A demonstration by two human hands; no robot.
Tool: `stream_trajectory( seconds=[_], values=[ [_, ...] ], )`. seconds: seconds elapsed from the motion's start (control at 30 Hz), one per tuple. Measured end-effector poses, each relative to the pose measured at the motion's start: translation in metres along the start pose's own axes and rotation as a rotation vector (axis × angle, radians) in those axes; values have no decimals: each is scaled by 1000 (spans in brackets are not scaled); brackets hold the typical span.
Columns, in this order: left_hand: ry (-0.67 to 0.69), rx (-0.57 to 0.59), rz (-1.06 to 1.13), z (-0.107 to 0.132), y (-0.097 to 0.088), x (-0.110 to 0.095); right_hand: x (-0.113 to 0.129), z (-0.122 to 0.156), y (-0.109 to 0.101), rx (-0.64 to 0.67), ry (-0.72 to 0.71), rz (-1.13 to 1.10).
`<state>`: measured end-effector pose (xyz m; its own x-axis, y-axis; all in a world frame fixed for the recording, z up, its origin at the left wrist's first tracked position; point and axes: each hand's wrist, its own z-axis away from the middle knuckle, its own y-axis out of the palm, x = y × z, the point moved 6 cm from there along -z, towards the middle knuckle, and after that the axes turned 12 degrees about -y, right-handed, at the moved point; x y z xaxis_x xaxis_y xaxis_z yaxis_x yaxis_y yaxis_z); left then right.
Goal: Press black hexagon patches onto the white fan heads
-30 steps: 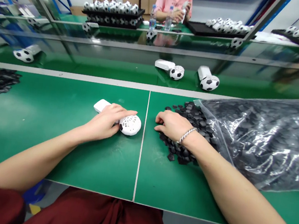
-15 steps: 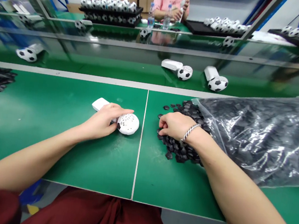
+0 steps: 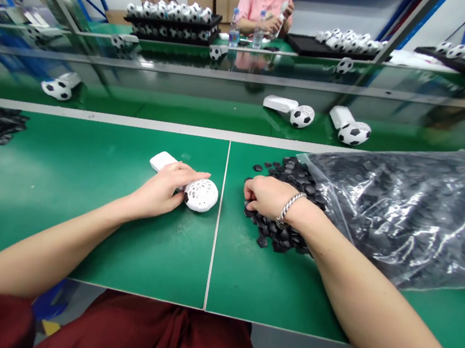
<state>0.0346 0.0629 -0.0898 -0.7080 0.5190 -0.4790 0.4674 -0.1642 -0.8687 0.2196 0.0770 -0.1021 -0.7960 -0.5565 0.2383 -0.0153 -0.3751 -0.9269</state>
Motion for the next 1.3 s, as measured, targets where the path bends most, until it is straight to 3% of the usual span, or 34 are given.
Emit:
stream_trajectory(
  seconds=[0.2,0.37,0.5,0.8,0.97,1.13,1.3],
  values=[
    [-3,0,-7,-1,1,1,9,2,-6,-32,-17,-81],
    [2,8,2,-1,2,-1,41,7,-27,-279,-289,-228],
    [0,9,-3,-1,2,-1,58,14,-34,-455,-335,-351],
    [-12,92,8,4,-1,-7,81,11,-26,-565,-594,-195],
    [-98,13,64,2,1,-8,81,7,-24,-570,-574,-265],
    [-110,14,82,1,3,-8,72,2,-19,-584,-443,-510],
    [-114,29,98,1,4,-6,69,0,-14,-620,-423,-605]
  ],
)
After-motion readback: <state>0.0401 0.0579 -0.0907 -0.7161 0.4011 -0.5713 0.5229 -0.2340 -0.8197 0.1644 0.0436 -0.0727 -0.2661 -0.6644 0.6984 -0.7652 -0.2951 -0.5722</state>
